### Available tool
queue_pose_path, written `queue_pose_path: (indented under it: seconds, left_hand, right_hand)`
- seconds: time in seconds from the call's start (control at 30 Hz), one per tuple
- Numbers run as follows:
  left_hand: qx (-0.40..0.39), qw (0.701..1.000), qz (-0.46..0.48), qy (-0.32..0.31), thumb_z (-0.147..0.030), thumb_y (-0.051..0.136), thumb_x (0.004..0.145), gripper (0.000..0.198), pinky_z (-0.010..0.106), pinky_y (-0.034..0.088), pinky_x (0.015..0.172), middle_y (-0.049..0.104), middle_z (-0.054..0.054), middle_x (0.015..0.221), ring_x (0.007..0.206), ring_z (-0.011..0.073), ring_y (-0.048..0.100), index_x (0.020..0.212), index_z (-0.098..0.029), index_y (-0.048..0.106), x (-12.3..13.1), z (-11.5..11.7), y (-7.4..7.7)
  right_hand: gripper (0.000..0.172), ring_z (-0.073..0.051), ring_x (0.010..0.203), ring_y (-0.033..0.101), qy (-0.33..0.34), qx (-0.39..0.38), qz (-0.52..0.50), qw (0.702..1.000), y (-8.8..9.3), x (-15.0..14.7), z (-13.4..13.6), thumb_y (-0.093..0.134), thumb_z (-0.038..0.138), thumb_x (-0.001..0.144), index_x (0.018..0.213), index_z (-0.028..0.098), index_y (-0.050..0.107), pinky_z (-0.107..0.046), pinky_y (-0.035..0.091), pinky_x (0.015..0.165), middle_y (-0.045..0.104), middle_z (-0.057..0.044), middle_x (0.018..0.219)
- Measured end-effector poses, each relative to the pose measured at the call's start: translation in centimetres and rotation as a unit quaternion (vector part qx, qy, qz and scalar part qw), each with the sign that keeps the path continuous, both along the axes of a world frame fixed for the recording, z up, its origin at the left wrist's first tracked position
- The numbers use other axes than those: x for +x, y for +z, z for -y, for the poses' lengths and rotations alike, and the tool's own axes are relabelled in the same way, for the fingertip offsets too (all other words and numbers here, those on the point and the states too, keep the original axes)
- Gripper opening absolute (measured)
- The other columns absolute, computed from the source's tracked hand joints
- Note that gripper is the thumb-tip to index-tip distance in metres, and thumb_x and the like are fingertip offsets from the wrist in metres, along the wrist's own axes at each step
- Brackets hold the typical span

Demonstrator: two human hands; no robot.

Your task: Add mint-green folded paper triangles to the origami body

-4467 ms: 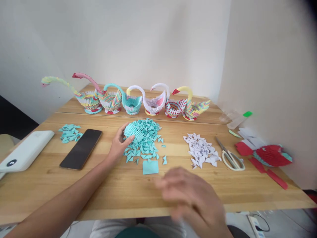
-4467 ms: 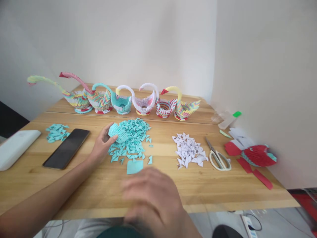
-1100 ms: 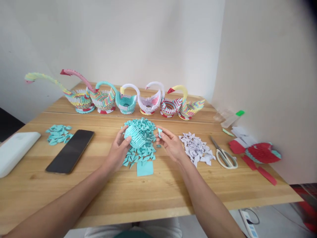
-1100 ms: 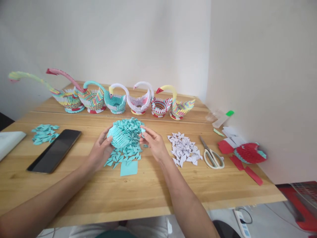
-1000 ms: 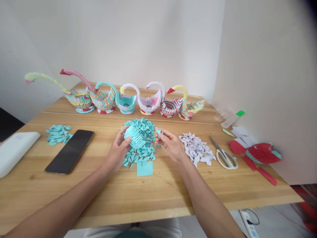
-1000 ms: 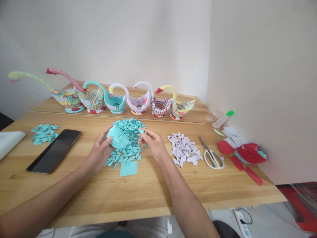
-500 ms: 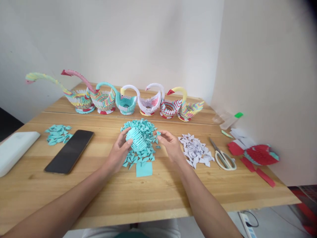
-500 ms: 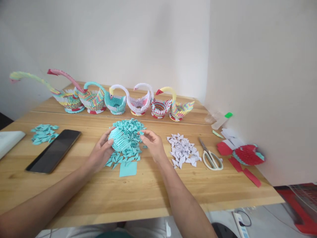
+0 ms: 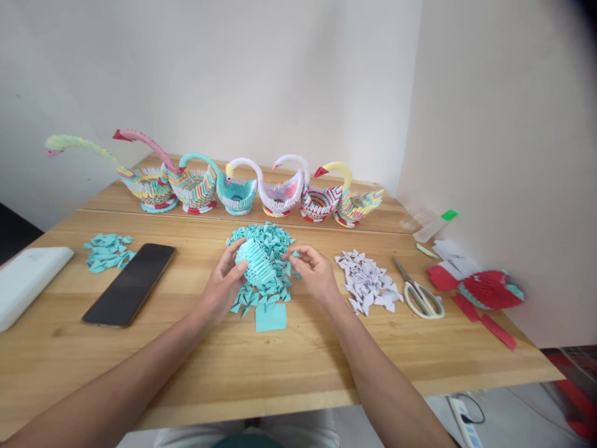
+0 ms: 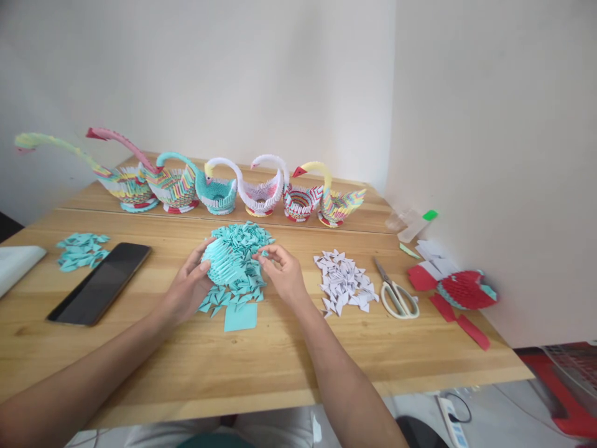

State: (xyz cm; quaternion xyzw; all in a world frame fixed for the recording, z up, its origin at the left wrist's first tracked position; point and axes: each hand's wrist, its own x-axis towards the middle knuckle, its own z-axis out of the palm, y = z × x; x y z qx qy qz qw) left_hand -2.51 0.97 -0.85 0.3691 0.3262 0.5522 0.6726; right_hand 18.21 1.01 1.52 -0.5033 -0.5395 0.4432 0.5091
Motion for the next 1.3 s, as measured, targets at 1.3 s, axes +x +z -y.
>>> queue_pose_path:
  seconds: [1.3]
  left_hand:
    - [0.004,0.999,-0.026,0.035,-0.042,0.076,0.077,0.057,0.04,0.053,0.092,0.065,0.006,0.125,0.108,0.0242,0.064,0.129,-0.03,0.057,0.07,-0.06,0.38]
  right_hand:
    - [0.04,-0.022,0.079,0.073,0.006,-0.044,-0.112,0.993,0.03,0.14,0.11,0.075,0.049,0.076,0.105,0.022,0.069,-0.036,0.057,0.08,0.079,-0.005,0.085]
